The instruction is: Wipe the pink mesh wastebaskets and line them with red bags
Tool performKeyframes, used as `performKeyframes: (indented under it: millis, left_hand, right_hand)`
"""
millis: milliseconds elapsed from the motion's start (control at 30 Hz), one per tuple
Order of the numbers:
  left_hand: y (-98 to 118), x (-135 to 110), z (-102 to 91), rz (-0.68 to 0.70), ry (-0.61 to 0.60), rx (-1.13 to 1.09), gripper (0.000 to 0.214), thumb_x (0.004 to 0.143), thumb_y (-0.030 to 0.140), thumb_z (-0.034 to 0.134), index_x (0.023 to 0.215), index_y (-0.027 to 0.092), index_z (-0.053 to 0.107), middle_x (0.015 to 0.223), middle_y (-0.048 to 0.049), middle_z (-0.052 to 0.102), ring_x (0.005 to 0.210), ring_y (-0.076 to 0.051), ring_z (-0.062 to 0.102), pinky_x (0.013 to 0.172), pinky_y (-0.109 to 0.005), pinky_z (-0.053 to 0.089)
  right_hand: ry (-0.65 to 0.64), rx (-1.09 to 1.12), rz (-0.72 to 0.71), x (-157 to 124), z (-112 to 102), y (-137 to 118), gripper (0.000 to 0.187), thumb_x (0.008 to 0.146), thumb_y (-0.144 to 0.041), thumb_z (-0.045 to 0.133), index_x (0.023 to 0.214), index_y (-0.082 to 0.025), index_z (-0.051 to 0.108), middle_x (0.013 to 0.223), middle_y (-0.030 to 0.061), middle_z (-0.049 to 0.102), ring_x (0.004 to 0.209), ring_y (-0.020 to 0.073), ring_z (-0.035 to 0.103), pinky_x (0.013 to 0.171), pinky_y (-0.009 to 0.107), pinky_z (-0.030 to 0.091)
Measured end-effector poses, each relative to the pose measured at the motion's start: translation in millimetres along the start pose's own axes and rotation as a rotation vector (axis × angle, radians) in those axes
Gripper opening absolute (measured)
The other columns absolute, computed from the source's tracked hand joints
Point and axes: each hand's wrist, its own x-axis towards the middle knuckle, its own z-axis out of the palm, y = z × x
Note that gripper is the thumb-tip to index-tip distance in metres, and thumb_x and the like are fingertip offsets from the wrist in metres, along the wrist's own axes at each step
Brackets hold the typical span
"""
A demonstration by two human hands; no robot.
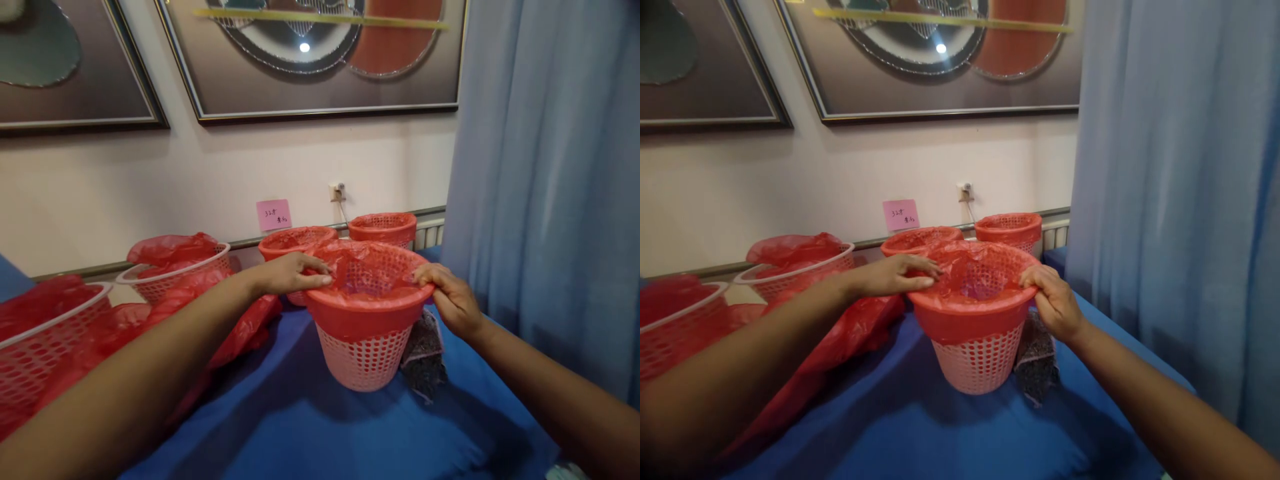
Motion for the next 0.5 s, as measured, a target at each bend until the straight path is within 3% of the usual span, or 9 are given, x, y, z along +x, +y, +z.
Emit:
performKeyframes:
  millis: [100, 167, 233, 300, 400, 433, 500]
  left_hand:
    - [-3.0, -28.0, 2.5, 0.073, 0.104, 0.03, 0.031, 0.086, 0.046, 0.07, 0.109, 0.025, 0.077, 0.127, -0.0101, 0.074, 0.127, -0.029, 0.064, 0.101, -0.046, 0.054]
    - [-2.8, -43.6, 13.6, 0.094, 0.187, 0.072, 0.028, 0.089, 0.042, 0.069, 0.11, 0.024, 0.074, 0.121, -0.0096, 0.075, 0.124, -0.028, 0.064, 0.107, -0.048, 0.049]
    - [2.3, -55.2, 29.4, 0.134, 0.273, 0.144, 0.017, 0.094, 0.034, 0.062, 0.102, 0.023, 0.072, 0.106, -0.0067, 0.077, 0.109, -0.024, 0.069, 0.109, -0.048, 0.045]
    - [12.7, -63.3, 46.8, 0.185, 0.334, 0.246, 0.012, 0.097, 0.026, 0.056, 0.095, 0.023, 0.068, 0.096, -0.0033, 0.076, 0.094, -0.02, 0.07, 0.11, -0.047, 0.042]
    - [35.5, -70.4, 70.1, 0.257, 0.42, 0.406, 0.01, 0.098, 0.02, 0.054, 0.099, 0.023, 0.063, 0.094, -0.002, 0.074, 0.09, -0.018, 0.069, 0.109, -0.046, 0.042]
    - [44.1, -71.8, 76.2, 0.266, 0.455, 0.454, 0.009, 0.098, 0.019, 0.055, 0.1, 0.023, 0.063, 0.093, -0.0024, 0.074, 0.09, -0.019, 0.068, 0.107, -0.045, 0.043]
    - [60.7, -73.9, 85.3, 0.269, 0.504, 0.524, 0.008, 0.097, 0.017, 0.057, 0.099, 0.021, 0.063, 0.089, -0.0029, 0.073, 0.088, -0.019, 0.067, 0.1, -0.042, 0.047]
  right_hand:
    - [0.08, 0.035, 0.135, -4.2, -3.8, 24.2, 0.017, 0.092, -0.018, 0.05, 0.082, -0.024, 0.062, 0.104, 0.004, 0.069, 0.103, 0.0223, 0.064, 0.095, 0.042, 0.05]
    - [0.107, 0.03, 0.235, -4.0, -5.8, 35.6, 0.015, 0.091, -0.023, 0.054, 0.082, -0.025, 0.066, 0.111, 0.0043, 0.069, 0.11, 0.0232, 0.063, 0.1, 0.045, 0.05]
    - [0.14, -0.006, 0.319, -1.8, -8.3, 35.6, 0.014, 0.088, -0.026, 0.057, 0.09, -0.027, 0.071, 0.12, 0.0049, 0.067, 0.116, 0.025, 0.062, 0.105, 0.049, 0.048]
    - [0.219, -0.065, 0.338, 1.2, -11.2, 18.9, 0.024, 0.087, -0.023, 0.057, 0.105, -0.028, 0.072, 0.128, 0.0054, 0.065, 0.123, 0.0269, 0.06, 0.109, 0.052, 0.046]
    - [0.32, -0.109, 0.181, 3.9, -12.4, -34.0, 0.038, 0.09, -0.015, 0.051, 0.12, -0.029, 0.068, 0.135, 0.005, 0.062, 0.13, 0.0274, 0.056, 0.114, 0.052, 0.042]
    - [0.289, -0.1, 0.091, 3.9, -10.6, -54.6, 0.039, 0.091, -0.014, 0.05, 0.124, -0.029, 0.066, 0.136, 0.0053, 0.061, 0.13, 0.0274, 0.056, 0.115, 0.051, 0.042]
    - [0.054, -0.104, -0.03, 2.9, -2.7, -90.5, 0.042, 0.095, -0.013, 0.048, 0.134, -0.024, 0.06, 0.141, 0.008, 0.058, 0.131, 0.0276, 0.055, 0.113, 0.05, 0.042]
